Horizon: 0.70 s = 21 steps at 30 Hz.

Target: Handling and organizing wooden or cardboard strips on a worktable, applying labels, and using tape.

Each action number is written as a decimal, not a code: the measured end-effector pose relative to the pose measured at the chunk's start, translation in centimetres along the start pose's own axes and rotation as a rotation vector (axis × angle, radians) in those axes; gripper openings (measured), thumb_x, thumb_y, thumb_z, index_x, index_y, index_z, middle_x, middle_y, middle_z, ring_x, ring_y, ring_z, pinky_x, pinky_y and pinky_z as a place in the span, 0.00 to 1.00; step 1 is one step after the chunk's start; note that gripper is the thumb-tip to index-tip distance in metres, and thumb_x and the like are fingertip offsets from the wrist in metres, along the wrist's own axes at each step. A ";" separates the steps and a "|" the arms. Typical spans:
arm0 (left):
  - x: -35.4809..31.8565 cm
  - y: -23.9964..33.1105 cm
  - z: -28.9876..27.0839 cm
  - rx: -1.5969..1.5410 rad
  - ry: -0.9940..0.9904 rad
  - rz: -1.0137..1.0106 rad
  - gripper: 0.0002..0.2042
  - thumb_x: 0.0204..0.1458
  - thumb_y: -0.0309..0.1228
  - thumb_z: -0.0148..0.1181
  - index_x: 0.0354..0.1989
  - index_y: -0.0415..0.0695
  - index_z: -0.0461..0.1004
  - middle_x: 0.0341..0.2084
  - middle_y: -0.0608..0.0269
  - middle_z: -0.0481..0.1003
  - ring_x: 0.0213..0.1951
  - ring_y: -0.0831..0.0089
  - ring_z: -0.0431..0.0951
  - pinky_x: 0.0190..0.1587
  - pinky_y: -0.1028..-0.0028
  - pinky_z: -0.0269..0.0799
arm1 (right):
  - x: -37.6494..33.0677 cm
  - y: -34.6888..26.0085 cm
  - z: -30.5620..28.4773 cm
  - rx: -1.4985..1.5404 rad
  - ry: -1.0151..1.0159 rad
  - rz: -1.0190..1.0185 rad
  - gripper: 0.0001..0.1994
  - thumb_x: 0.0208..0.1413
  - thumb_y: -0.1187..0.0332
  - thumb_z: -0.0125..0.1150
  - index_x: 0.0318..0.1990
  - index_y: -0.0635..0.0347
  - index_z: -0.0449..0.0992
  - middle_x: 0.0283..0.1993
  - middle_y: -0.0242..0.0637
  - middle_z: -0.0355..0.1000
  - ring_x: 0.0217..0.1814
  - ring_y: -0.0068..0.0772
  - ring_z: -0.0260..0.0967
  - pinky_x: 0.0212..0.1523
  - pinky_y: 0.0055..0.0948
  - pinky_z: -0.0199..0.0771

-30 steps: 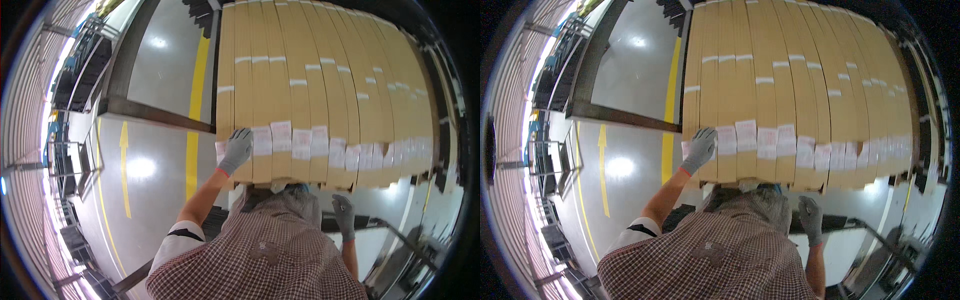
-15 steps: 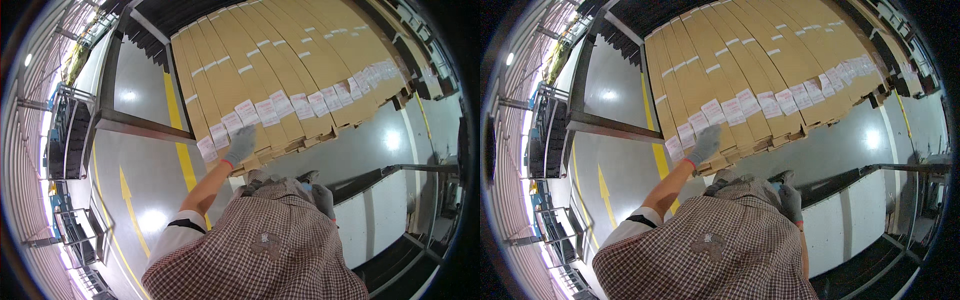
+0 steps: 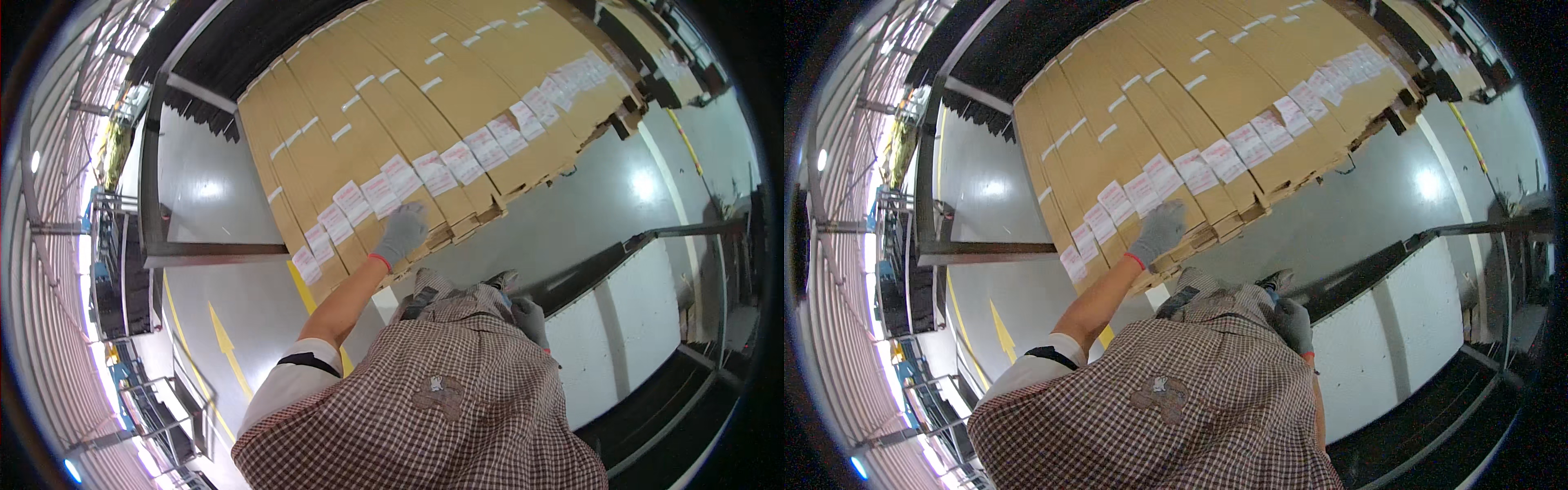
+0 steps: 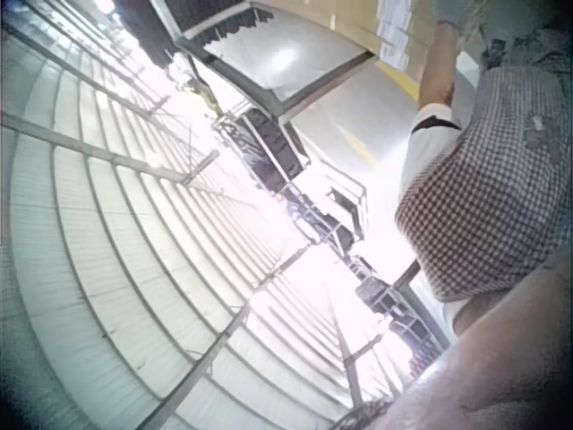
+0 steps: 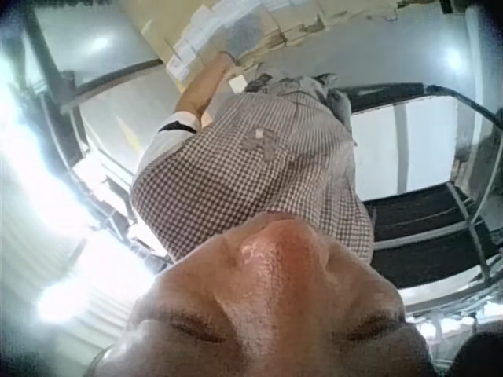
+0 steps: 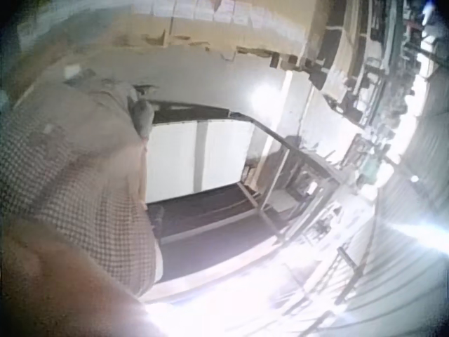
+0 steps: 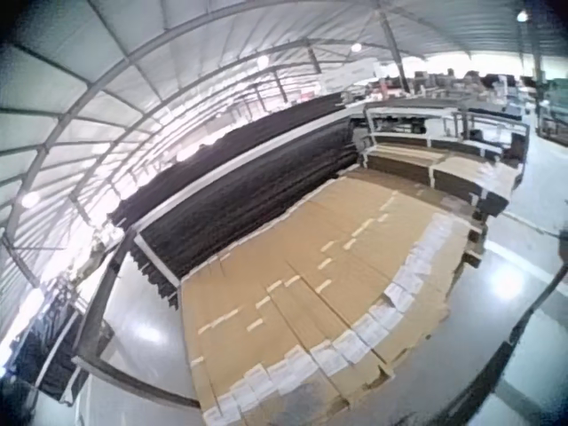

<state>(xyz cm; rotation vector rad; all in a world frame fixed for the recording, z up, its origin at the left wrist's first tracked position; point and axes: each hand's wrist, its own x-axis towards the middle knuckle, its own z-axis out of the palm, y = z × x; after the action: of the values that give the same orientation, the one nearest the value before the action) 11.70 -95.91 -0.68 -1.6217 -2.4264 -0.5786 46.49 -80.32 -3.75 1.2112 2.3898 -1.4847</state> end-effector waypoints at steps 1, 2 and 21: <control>-0.5 -0.2 0.9 0.002 -0.001 -0.009 0.12 0.45 0.35 0.51 0.30 0.39 0.74 0.38 0.51 0.72 0.33 0.51 0.75 0.37 0.58 0.71 | 0.7 0.0 -0.7 0.002 0.026 -0.060 0.12 0.49 0.64 0.55 0.36 0.64 0.75 0.36 0.49 0.73 0.39 0.50 0.71 0.38 0.36 0.69; -0.3 0.3 1.8 -0.006 -0.096 -0.005 0.12 0.45 0.35 0.52 0.30 0.39 0.74 0.37 0.50 0.72 0.33 0.51 0.75 0.37 0.58 0.71 | 1.2 1.0 -1.5 0.017 0.030 -0.052 0.12 0.49 0.64 0.55 0.36 0.64 0.75 0.36 0.49 0.73 0.39 0.50 0.71 0.38 0.36 0.69; 18.1 10.8 6.0 0.169 -0.827 -0.231 0.20 0.49 0.44 0.45 0.30 0.37 0.76 0.32 0.47 0.75 0.39 0.54 0.75 0.42 0.60 0.69 | 3.2 13.5 -14.9 0.239 0.286 0.129 0.12 0.51 0.67 0.55 0.40 0.63 0.75 0.32 0.39 0.75 0.33 0.29 0.71 0.34 0.26 0.69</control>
<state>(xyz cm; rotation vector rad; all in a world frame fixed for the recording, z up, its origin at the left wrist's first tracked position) 14.84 -74.44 2.53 -1.7446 -3.1276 0.3663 57.90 -63.79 -7.07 1.7016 2.2889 -1.6956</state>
